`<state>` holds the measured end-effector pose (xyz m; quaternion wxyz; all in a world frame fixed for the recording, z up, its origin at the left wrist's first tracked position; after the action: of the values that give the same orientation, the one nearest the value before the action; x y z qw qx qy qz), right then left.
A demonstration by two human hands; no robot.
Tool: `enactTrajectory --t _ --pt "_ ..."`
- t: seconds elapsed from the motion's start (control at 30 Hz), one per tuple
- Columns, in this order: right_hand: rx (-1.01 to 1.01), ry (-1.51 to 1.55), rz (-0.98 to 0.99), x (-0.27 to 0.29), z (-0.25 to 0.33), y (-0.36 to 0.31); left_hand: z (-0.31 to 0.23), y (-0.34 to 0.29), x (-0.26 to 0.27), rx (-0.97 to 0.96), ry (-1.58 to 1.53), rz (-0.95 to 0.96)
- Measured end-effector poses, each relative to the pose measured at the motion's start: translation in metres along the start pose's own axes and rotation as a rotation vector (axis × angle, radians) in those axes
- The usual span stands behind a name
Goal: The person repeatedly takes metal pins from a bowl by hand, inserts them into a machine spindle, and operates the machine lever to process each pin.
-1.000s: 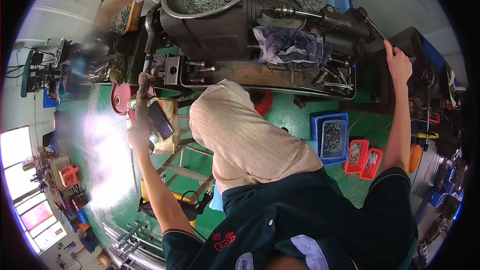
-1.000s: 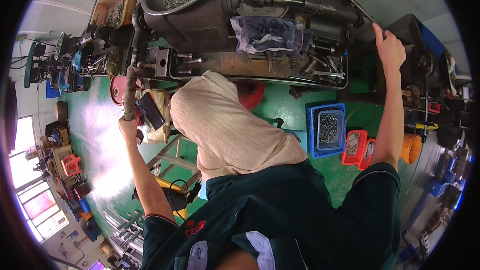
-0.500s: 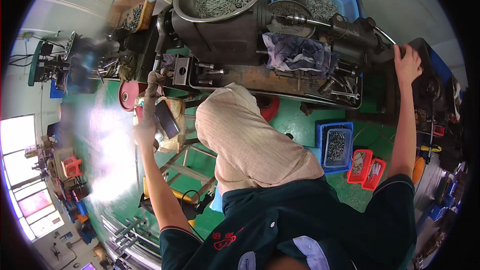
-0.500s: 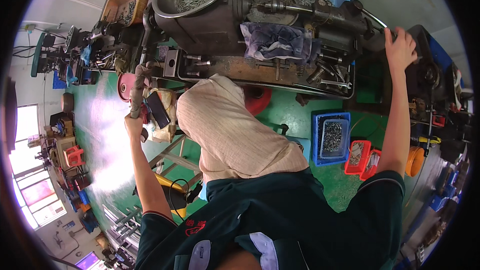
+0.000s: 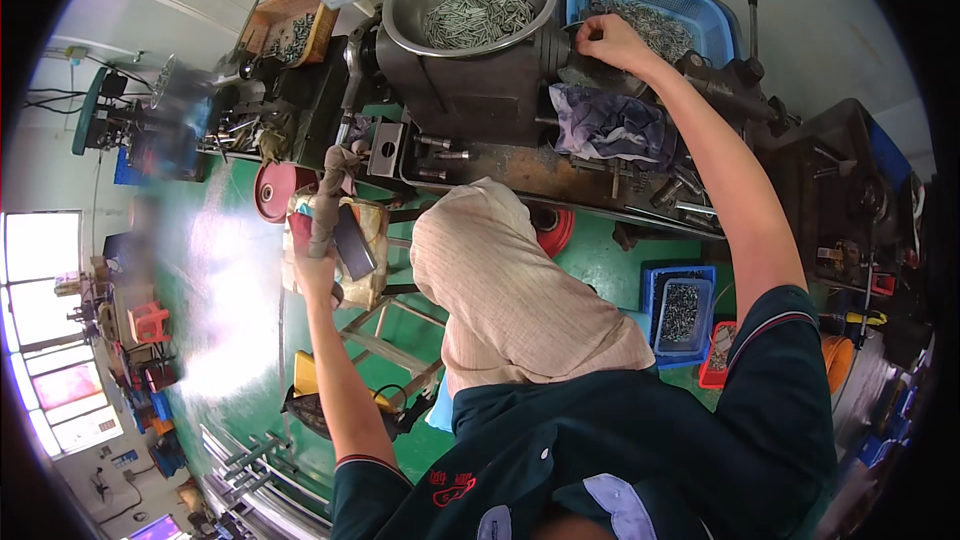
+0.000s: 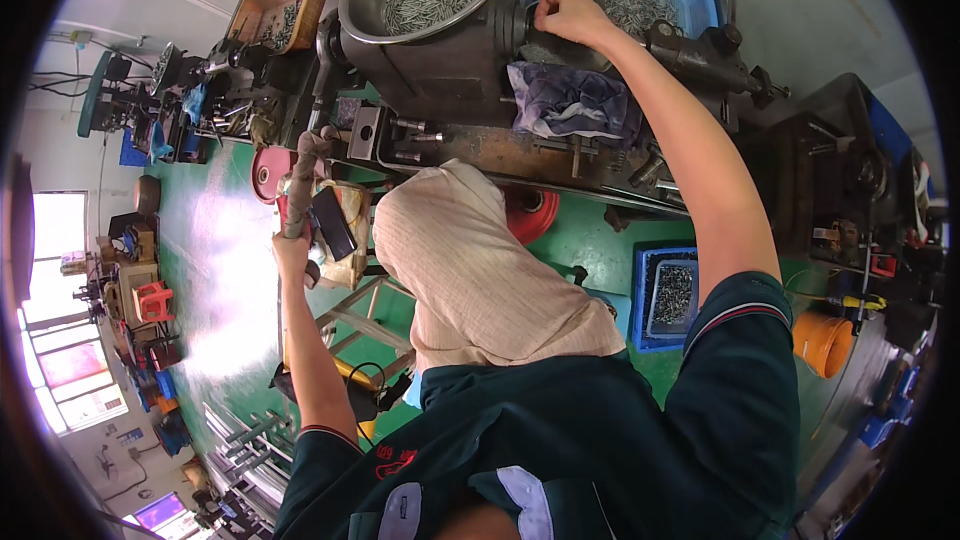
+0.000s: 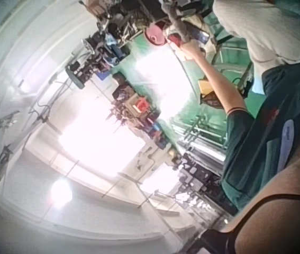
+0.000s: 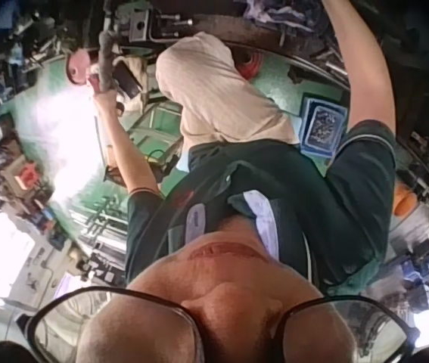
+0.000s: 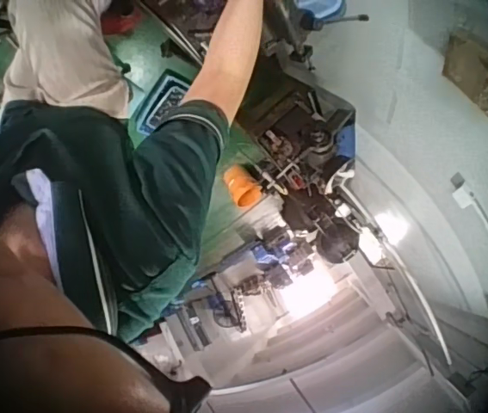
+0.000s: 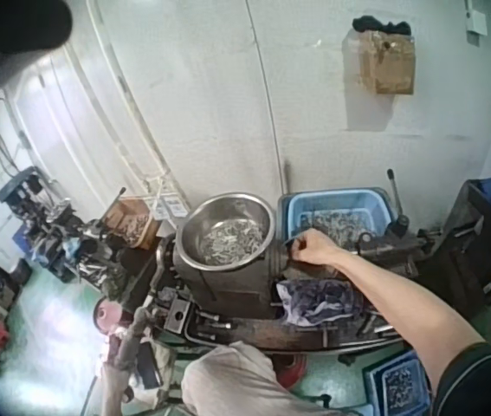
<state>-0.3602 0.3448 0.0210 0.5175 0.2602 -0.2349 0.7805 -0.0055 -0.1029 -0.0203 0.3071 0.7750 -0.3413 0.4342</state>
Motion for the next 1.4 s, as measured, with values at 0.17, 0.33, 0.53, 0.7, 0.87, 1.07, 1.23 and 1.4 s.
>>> enactTrajectory --t 0.17,0.33,0.53,0.7,0.87,1.07,1.23,1.4 --pt "-0.046 -0.104 -0.001 0.001 0.002 -0.004 -0.059 -0.033 -0.002 0.086 -0.055 0.011" --pt "-0.070 -0.185 0.030 0.003 0.011 -0.003 -0.073 -0.052 -0.015 0.092 -0.005 0.016" --pt "-0.214 -0.714 -0.300 0.054 0.030 -0.008 -0.079 -0.052 -0.010 0.109 -0.025 0.021" --pt "0.395 -0.629 -0.921 0.050 0.119 -0.011 -0.076 -0.051 -0.010 0.096 -0.005 0.017" --pt "0.199 -0.792 -0.281 -0.012 0.174 0.019 -0.076 -0.051 -0.011 0.132 -0.046 0.062" --pt "0.151 -0.828 -0.146 -0.043 0.173 0.052 -0.071 -0.050 -0.012 0.104 -0.033 0.051" --pt "0.257 -0.770 -0.145 -0.040 0.170 0.047 -0.074 -0.050 -0.007 0.123 -0.050 0.047" --pt "0.572 -0.368 -0.170 0.001 0.159 0.035 -0.077 -0.049 -0.010 0.093 -0.066 0.042"
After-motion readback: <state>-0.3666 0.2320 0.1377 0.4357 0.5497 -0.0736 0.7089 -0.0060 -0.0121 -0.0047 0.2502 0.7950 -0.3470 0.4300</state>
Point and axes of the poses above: each hand's wrist, its own y-axis towards the middle knuckle, its own x-axis out of the back of the hand, z = x × y, the point moved 2 cm from there along y, towards the middle knuckle, and after that the axes turned 10 degrees about -x, right-handed, at the moved point
